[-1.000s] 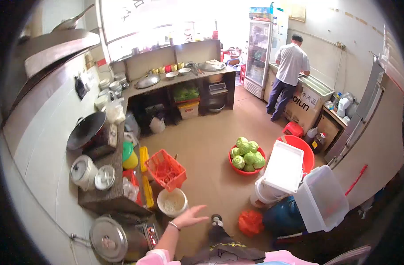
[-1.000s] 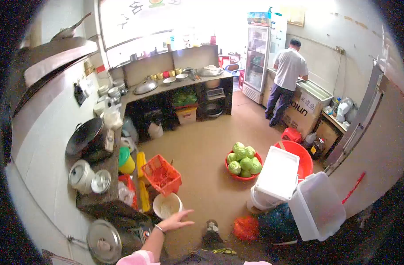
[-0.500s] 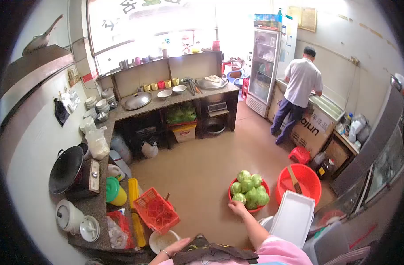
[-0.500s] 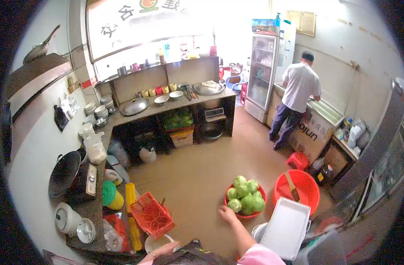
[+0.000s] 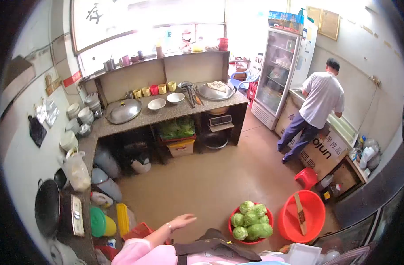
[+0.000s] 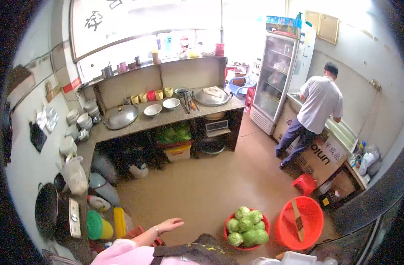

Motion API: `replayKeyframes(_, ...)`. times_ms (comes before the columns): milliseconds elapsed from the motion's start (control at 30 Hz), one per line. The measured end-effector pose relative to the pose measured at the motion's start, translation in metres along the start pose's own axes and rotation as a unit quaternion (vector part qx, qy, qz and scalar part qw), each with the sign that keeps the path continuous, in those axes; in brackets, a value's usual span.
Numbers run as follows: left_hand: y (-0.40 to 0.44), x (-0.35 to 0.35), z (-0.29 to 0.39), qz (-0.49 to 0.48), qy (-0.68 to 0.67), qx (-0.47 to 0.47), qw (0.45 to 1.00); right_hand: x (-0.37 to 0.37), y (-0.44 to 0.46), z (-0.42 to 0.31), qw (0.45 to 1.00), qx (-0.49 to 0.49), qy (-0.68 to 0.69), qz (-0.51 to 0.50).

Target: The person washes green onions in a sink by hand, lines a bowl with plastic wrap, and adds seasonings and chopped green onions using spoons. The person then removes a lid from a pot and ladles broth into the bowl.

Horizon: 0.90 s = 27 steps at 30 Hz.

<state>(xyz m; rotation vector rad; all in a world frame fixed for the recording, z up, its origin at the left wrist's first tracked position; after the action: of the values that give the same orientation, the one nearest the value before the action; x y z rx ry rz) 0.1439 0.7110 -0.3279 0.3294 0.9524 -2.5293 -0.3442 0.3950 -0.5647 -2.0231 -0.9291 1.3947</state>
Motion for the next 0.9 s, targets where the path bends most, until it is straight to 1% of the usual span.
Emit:
replayKeyframes(67,0.066,-0.035,0.049,-0.018,0.051,0.088,0.995,-0.003,0.012,-0.041,1.0,0.016,0.023,-0.009)
replayKeyframes(133,0.124,-0.062,0.085,-0.038,0.091,0.14,0.985,-0.002,0.041,-0.095,0.999,0.02,0.042,-0.017)
replayKeyframes(233,0.187,-0.095,0.116,-0.075,0.13,0.158,0.976,-0.002,0.103,-0.197,0.998,-0.008,0.053,-0.019)
replayKeyframes(267,0.22,-0.101,0.097,-0.085,0.097,0.125,0.984,-0.006,0.129,-0.232,0.998,-0.02,0.057,-0.021)
replayKeyframes(300,0.247,-0.104,0.078,-0.117,0.034,0.093,0.988,-0.007,0.152,-0.266,0.997,-0.035,0.058,-0.023)
replayKeyframes(333,0.234,-0.123,0.117,-0.205,-0.004,0.036,0.978,-0.005,0.177,-0.303,0.996,-0.057,0.061,-0.025)
replayKeyframes(367,0.251,-0.146,0.117,-0.2,0.003,0.028,0.979,-0.011,0.207,-0.343,0.995,-0.083,0.062,-0.015)
replayKeyframes(400,0.266,-0.164,0.113,-0.196,-0.021,0.093,0.976,-0.012,0.233,-0.392,0.99,-0.124,0.065,-0.002)
replayKeyframes(467,0.288,-0.189,0.102,-0.19,-0.077,0.223,0.953,-0.031,0.3,-0.515,0.969,-0.233,0.07,0.049)
replayKeyframes(500,0.299,-0.199,0.104,-0.185,-0.112,0.29,0.932,-0.052,0.333,-0.582,0.971,-0.219,-0.065,0.073)
replayKeyframes(533,0.313,-0.213,0.108,-0.184,-0.12,0.29,0.931,-0.086,0.318,-0.663,0.954,-0.282,-0.01,0.099)
replayKeyframes(567,0.335,-0.238,0.106,-0.134,-0.167,0.124,0.969,-0.099,0.348,-0.725,0.946,-0.311,0.028,0.093)
replayKeyframes(600,0.356,-0.263,0.101,-0.08,-0.208,-0.043,0.974,-0.129,0.317,-0.796,0.927,-0.351,0.079,0.109)
replayKeyframes(667,0.403,-0.31,0.09,-0.017,-0.3,-0.07,0.951,-0.147,0.342,-0.894,0.91,-0.382,0.144,0.071)
replayKeyframes(700,0.427,-0.339,0.1,-0.011,-0.304,-0.059,0.951,-0.152,0.351,-0.932,0.906,-0.393,0.14,0.074)
replayKeyframes(767,0.465,-0.397,0.119,-0.005,-0.244,-0.029,0.969,-0.147,0.366,-0.984,0.869,-0.449,0.207,0.032)
replayKeyframes(800,0.484,-0.437,0.135,0.003,-0.248,-0.018,0.969,-0.135,0.377,-1.002,0.876,-0.436,0.206,0.026)
replayKeyframes(833,0.503,-0.473,0.153,0.035,-0.184,0.007,0.982,-0.114,0.403,-0.993,0.885,-0.419,0.201,0.023)
replayKeyframes(867,0.524,-0.503,0.174,0.067,-0.123,0.03,0.99,-0.102,0.407,-0.99,0.9,-0.419,0.105,0.054)
replayKeyframes(900,0.547,-0.536,0.197,0.066,-0.135,0.034,0.988,-0.09,0.412,-0.972,0.939,-0.334,0.077,-0.007)
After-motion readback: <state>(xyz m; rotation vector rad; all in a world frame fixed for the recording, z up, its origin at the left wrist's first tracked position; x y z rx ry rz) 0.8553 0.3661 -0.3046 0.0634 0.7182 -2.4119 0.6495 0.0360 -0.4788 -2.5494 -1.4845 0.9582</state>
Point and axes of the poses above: each hand's wrist, its own y-axis towards the middle knuckle, its own x-axis out of the palm, z = x × y, the point moved 3 cm from there along y, towards the middle knuckle, and after that the axes turned 2 degrees about -x, right-handed, at the moved point
